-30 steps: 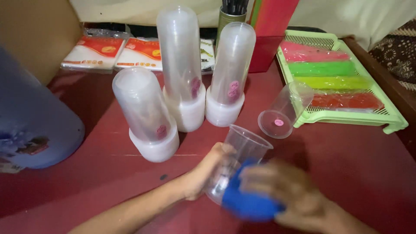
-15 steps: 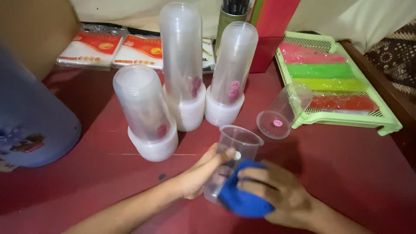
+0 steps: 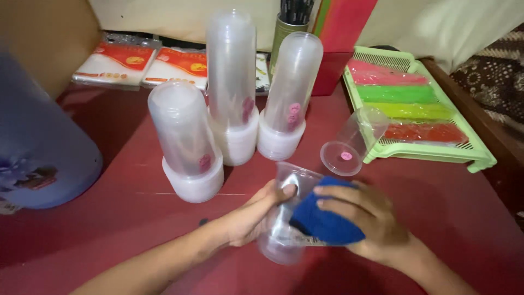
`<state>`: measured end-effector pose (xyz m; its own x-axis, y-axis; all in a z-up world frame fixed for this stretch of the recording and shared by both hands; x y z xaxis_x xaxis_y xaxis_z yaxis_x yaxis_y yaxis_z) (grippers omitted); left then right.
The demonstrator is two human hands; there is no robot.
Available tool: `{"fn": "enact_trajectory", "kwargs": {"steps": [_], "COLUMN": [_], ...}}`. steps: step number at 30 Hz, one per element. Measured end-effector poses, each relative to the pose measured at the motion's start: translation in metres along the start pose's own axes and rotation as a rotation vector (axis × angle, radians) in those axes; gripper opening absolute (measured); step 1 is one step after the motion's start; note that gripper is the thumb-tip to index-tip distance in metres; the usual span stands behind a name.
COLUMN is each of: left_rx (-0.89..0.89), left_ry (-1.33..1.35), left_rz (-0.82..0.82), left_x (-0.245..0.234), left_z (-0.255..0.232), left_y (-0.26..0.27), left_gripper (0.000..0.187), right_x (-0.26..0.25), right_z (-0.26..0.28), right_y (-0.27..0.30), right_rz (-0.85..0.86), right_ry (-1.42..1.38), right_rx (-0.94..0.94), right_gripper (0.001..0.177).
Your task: Wiping and cleaning plastic cups using a cloth
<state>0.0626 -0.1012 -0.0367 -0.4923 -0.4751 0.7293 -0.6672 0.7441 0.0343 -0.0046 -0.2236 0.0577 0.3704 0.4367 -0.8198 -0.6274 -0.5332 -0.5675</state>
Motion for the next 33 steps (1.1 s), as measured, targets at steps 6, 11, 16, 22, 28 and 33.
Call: {"fn": "enact_trajectory", "kwargs": {"steps": [6, 11, 16, 22, 28, 33], "left_rx": [-0.098, -0.011, -0.062, -0.03, -0.058, -0.109], "left_ry": [-0.109, -0.12, -0.295, -0.242, -0.062, -0.143], "left_rz": [-0.106, -0.04, -0.131, -0.161, -0.022, -0.097], "left_x": [-0.019, -0.018, -0.035, -0.042, -0.019, -0.036], "left_z": [0.018, 0.019, 0.018, 0.023, 0.019, 0.027], "left_y": [-0.005, -0.005, -0.003, -0.007, -0.006, 0.002], "left_gripper": [0.078, 0.051, 0.054, 0.038, 0.063, 0.049], "right_x": [0.042, 0.013, 0.019, 0.017, -0.005, -0.002], "right_z": [0.048, 0.065, 0.058, 0.07, 0.029, 0.083], "right_y": [0.028, -0.002, 0.011, 0.011, -0.017, -0.013], "right_rz": [0.32, -0.079, -0.039, -0.054, -0.084, 0.071], "right_ry": [-0.074, 0.302, 0.221, 0.134, 0.213, -0.015], "right_rx": [-0.328, -0.242, -0.372, -0.479, -0.09, -0.483], "right_gripper": [0.081, 0.031, 0.022, 0.01, 0.051, 0.016]}}
Point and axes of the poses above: each hand's wrist, its own y-axis away from the middle knuckle, its own x-axis out of the palm, z = x × y, the point moved 9 cm from there along -y, towards the middle knuckle, and after that the axes turned 7 degrees about x, right-handed, at the moved point
